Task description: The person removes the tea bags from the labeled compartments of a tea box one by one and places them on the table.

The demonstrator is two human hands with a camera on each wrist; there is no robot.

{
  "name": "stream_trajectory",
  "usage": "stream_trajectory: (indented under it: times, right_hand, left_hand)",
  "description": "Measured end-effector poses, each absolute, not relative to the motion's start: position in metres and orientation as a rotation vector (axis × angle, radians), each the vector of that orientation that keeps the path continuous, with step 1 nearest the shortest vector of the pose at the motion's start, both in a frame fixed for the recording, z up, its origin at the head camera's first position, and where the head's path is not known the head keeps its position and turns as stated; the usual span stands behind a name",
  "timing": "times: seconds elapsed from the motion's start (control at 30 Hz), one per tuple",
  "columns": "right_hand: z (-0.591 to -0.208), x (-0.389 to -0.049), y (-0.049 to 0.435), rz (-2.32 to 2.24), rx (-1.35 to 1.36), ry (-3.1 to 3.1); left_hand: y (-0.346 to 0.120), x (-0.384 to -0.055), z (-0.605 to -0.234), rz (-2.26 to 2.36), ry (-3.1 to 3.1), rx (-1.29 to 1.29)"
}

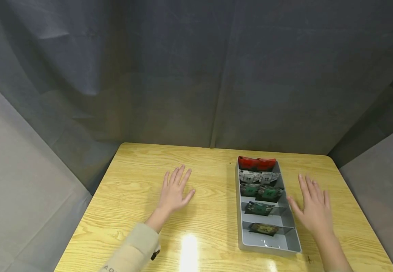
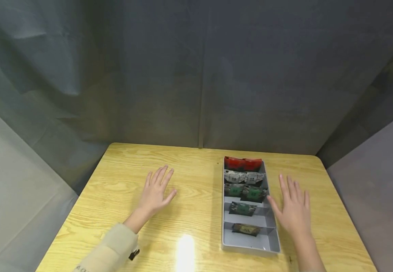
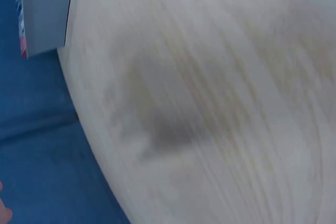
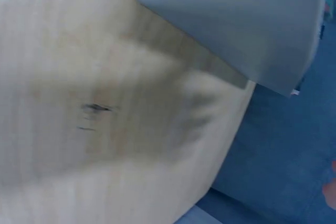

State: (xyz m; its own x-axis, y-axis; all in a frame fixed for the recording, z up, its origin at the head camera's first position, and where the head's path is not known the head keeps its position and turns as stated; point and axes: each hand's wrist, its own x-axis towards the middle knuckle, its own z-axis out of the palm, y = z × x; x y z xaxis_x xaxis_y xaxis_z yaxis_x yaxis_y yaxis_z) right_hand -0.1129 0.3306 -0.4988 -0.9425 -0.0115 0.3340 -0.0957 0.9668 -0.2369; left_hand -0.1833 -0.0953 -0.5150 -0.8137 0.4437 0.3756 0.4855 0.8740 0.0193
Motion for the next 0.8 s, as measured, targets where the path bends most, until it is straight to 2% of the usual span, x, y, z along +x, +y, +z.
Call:
stream_trajectory:
  times: [0.8]
  right_hand:
    - [-0.548, -0.064, 0.335, 0.422, 0.032, -2.848]
  left_hand:
    - [0.012, -0.145, -0.547, -0.082, -2.670, -1.185]
